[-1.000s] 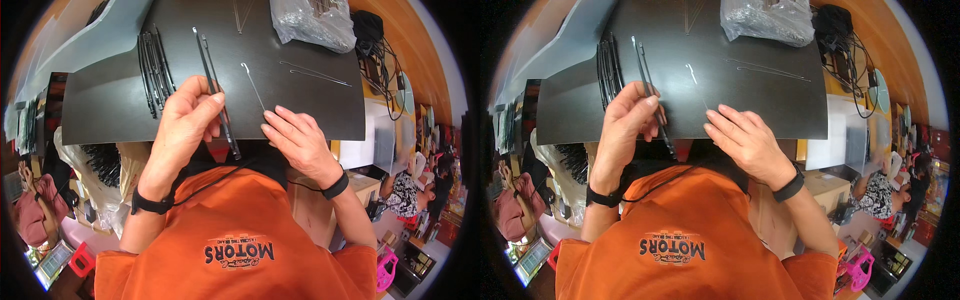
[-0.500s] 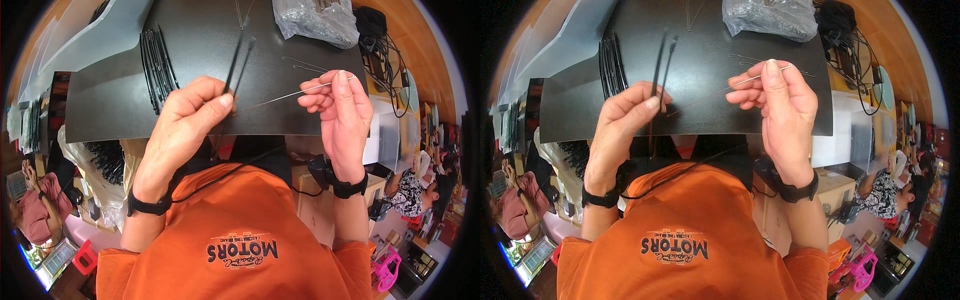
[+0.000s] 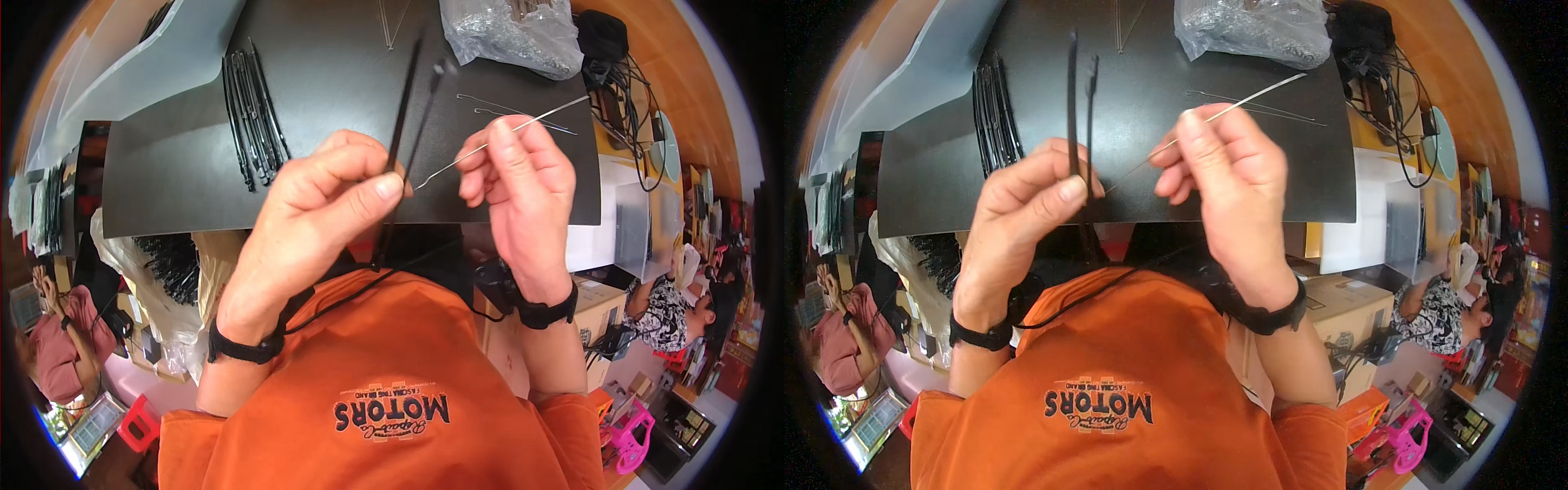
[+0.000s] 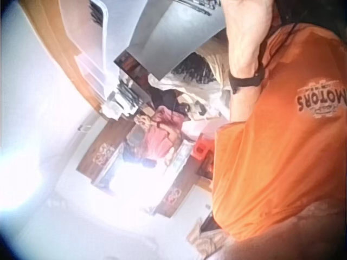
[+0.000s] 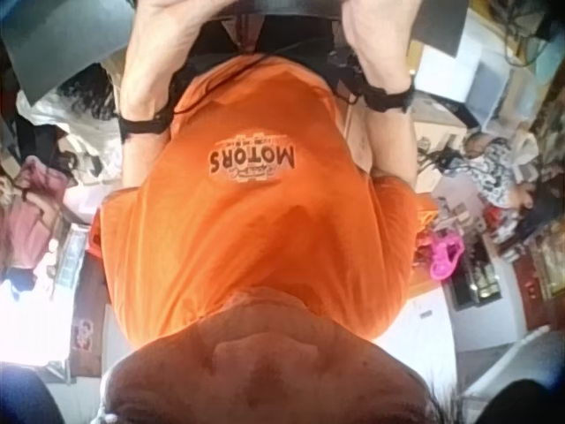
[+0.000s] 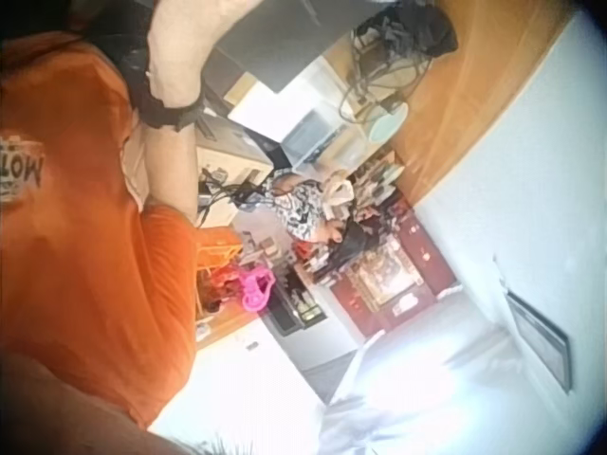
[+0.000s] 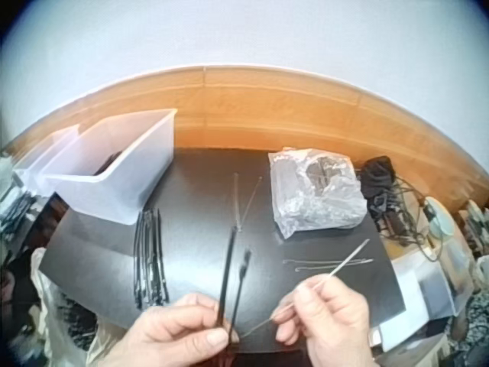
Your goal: The person picks up a wiper blade and a metal strip, slides the strip into the blade, and repeats this process multiple times. They occasionally move finished blades aside and reach into a plastic bin for more components.
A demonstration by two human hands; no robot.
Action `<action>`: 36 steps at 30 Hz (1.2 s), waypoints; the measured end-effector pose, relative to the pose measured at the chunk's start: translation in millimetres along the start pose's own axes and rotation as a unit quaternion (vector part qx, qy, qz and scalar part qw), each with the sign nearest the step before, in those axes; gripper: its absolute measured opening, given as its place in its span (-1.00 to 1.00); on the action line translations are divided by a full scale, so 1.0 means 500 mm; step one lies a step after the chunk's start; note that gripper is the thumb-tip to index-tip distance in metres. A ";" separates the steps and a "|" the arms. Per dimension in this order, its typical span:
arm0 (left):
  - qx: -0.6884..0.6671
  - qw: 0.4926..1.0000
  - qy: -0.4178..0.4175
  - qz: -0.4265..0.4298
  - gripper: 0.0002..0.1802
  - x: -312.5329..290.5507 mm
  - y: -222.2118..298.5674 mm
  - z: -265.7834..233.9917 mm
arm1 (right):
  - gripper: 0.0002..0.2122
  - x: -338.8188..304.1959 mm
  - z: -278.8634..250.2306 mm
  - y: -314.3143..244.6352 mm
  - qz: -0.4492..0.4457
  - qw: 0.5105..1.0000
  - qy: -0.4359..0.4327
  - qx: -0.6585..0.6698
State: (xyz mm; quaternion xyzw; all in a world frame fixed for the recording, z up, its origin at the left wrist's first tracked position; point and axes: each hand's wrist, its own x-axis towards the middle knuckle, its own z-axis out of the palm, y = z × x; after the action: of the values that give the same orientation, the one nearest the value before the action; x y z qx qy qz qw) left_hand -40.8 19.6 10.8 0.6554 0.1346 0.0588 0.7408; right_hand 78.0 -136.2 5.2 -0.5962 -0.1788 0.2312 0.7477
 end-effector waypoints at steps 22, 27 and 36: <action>-0.069 0.996 -0.001 -0.050 -0.78 0.006 0.016 -0.019 | -0.84 -0.012 -0.010 0.042 0.172 0.937 -0.187 0.239; -0.078 0.996 0.002 -0.043 -0.78 0.000 0.022 -0.008 | -0.84 -0.013 -0.002 0.046 0.205 0.945 -0.161 0.199; -0.091 0.995 -0.008 -0.029 -0.78 -0.014 0.031 -0.008 | -0.81 -0.011 0.009 0.045 0.270 0.930 -0.163 0.189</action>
State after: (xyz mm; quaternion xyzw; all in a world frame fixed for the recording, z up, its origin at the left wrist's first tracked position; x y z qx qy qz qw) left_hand -47.2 23.6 26.5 0.5819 0.1419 0.0442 0.7996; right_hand 67.8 -131.6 -15.5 -0.4238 -0.0835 0.5478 0.7164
